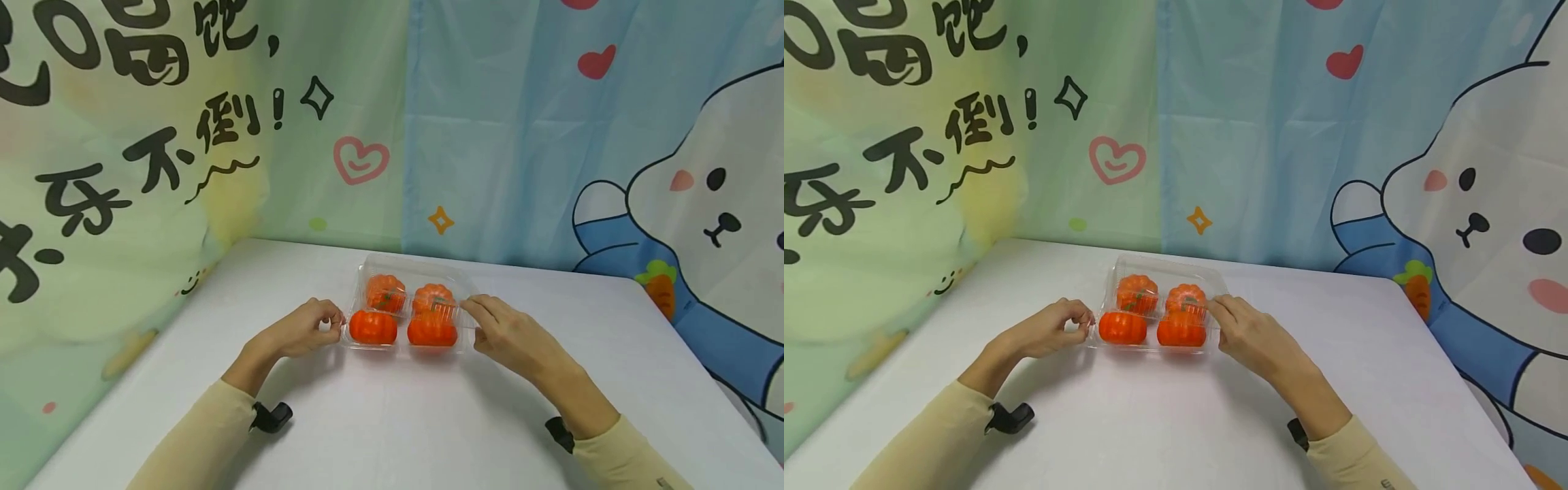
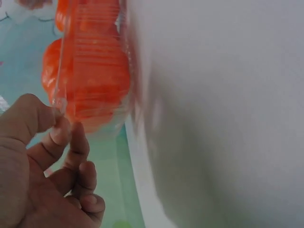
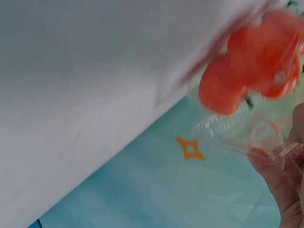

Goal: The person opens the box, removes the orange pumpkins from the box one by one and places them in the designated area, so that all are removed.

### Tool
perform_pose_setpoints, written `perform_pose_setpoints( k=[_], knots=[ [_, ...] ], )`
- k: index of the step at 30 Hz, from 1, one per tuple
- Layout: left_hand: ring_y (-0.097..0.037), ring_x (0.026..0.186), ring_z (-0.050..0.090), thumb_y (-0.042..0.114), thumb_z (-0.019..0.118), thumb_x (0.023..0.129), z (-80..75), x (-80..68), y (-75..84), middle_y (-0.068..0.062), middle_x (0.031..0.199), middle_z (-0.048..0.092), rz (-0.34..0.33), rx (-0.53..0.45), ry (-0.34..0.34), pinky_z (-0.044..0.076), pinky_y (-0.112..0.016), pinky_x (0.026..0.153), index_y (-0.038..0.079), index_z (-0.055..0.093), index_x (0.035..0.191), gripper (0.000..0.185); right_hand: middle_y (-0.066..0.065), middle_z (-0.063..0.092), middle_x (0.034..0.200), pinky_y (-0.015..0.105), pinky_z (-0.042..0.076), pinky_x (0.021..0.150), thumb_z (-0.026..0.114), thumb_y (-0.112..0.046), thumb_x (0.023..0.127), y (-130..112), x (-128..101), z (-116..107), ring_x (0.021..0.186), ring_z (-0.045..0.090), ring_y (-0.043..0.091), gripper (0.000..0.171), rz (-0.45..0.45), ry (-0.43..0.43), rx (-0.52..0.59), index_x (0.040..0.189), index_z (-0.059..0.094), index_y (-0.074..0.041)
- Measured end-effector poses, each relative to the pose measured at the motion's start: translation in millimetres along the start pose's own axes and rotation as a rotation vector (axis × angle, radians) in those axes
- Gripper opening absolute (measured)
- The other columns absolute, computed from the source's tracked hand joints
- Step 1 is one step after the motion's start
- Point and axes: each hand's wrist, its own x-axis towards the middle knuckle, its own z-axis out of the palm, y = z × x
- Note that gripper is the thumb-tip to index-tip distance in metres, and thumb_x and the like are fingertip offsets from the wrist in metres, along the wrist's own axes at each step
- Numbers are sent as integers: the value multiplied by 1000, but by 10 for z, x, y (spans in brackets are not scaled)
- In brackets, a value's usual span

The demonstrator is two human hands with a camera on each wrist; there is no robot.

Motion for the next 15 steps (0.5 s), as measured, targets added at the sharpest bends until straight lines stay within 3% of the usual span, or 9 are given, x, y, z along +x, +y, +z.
perform_pose_setpoints(
  k=[6,10,15],
  knots=[
    [-25,94,50,13,60,88,-31,-38,-20,1,92,64,-46,-37,-5,37,-35,82,13,65,88,5,15,68,114,37,60,77,82,5,69,111,82,-91,99,70,29,57,-38,49,41,123,64,4],
    [-22,94,50,12,59,89,7,-30,-24,2,95,66,-60,-61,-21,37,-35,84,14,65,89,7,16,68,117,38,60,79,84,4,72,138,107,-125,102,69,30,49,-15,71,51,117,67,0],
    [-21,94,49,12,58,90,28,-22,-33,3,96,67,-59,-71,-26,36,-35,85,14,65,90,7,20,64,115,41,61,75,72,-6,93,215,88,-138,100,68,32,21,56,169,90,113,70,-2]
  ],
)
